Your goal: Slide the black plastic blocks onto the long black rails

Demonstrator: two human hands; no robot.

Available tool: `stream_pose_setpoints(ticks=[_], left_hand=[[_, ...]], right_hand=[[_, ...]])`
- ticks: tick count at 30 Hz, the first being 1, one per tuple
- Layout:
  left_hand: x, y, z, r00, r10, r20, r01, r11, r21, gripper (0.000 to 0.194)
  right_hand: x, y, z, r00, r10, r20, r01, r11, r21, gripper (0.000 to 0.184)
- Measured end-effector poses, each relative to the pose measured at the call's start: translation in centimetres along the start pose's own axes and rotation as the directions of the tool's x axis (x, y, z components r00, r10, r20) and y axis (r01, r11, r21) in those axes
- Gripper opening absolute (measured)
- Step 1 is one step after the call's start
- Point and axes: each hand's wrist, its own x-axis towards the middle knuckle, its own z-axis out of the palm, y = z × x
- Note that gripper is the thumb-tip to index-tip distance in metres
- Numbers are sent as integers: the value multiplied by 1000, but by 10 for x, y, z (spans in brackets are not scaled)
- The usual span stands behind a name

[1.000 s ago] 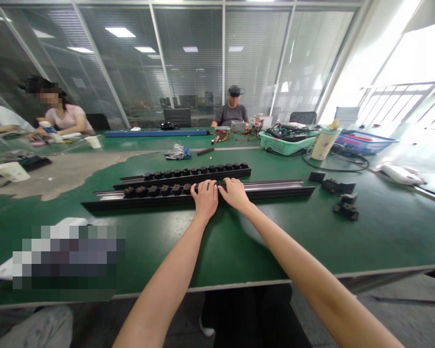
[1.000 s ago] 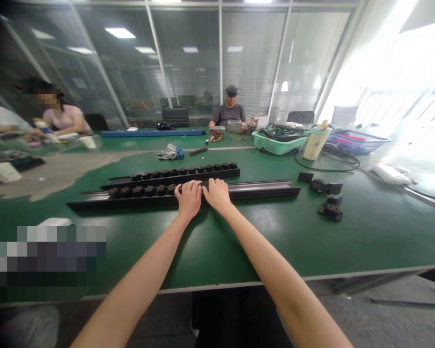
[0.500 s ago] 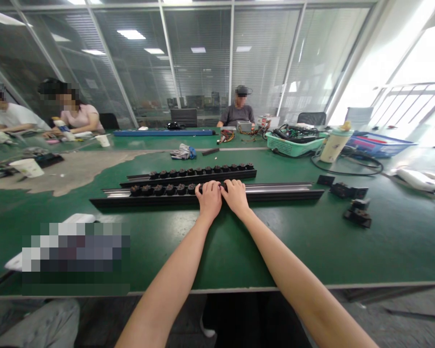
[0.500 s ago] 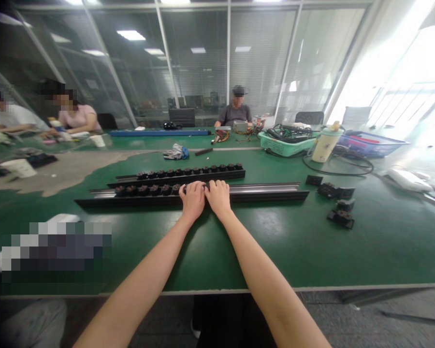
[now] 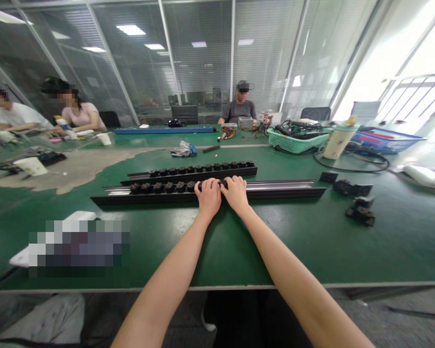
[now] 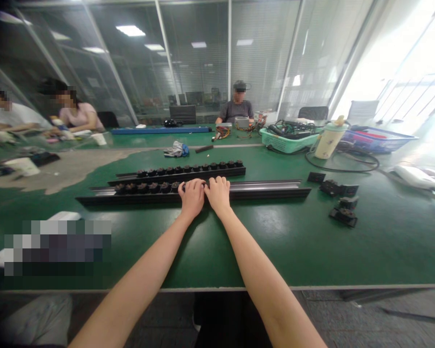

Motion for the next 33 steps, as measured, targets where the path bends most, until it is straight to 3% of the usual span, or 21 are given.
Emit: stream_pose_setpoints(ticks=[33], left_hand=[[1,-4,7,999,25,-23,-26,1000,-11,33]], right_hand=[[1,15,-3,999,19,-39,-19,1000,-1,26]])
